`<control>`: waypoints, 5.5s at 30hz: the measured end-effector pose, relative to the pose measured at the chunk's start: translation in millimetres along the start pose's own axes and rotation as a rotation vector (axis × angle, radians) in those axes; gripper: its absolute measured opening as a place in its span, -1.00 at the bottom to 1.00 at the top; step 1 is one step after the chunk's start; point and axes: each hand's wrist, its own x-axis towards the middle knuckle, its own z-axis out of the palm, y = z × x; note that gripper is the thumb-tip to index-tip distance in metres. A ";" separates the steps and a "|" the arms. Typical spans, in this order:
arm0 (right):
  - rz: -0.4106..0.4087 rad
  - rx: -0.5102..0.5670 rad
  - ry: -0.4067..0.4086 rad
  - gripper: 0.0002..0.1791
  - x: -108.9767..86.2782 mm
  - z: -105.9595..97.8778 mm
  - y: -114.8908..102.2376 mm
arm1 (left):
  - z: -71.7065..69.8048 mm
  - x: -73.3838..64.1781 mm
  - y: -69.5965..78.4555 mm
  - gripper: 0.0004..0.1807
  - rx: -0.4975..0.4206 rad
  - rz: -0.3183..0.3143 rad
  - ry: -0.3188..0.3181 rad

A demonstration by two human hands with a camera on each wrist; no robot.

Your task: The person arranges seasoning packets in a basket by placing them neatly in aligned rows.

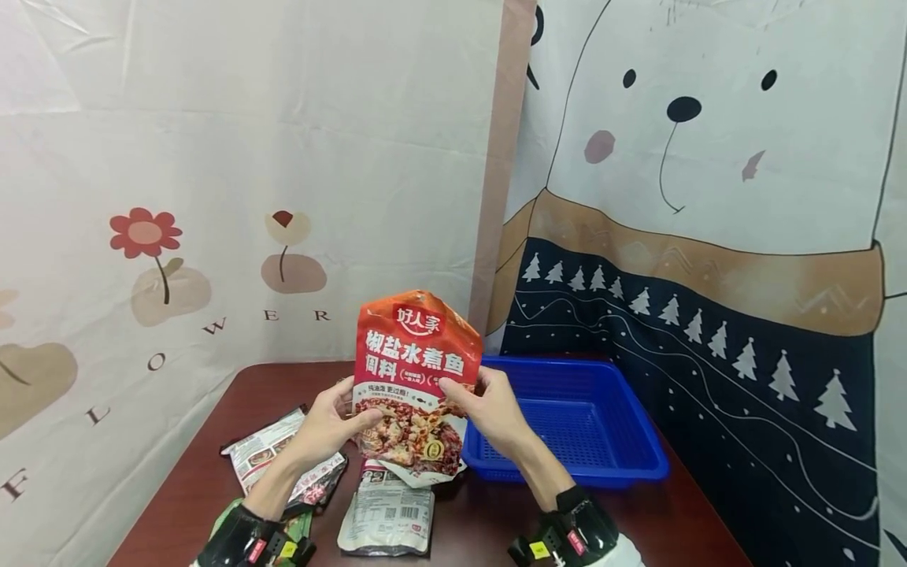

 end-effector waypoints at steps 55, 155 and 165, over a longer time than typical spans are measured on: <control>0.056 -0.310 0.814 -0.42 -86.4 -139.9 -10.4 | 232.2 147.5 27.9 -0.40 0.112 0.099 -0.005; -0.400 -0.761 1.145 -0.22 -91.4 -202.5 36.0 | 323.7 82.1 33.4 -0.73 0.778 0.326 -0.374; -0.460 -0.895 0.781 -0.25 -79.2 -168.1 35.4 | 271.4 75.6 41.0 -0.48 0.912 0.484 -0.322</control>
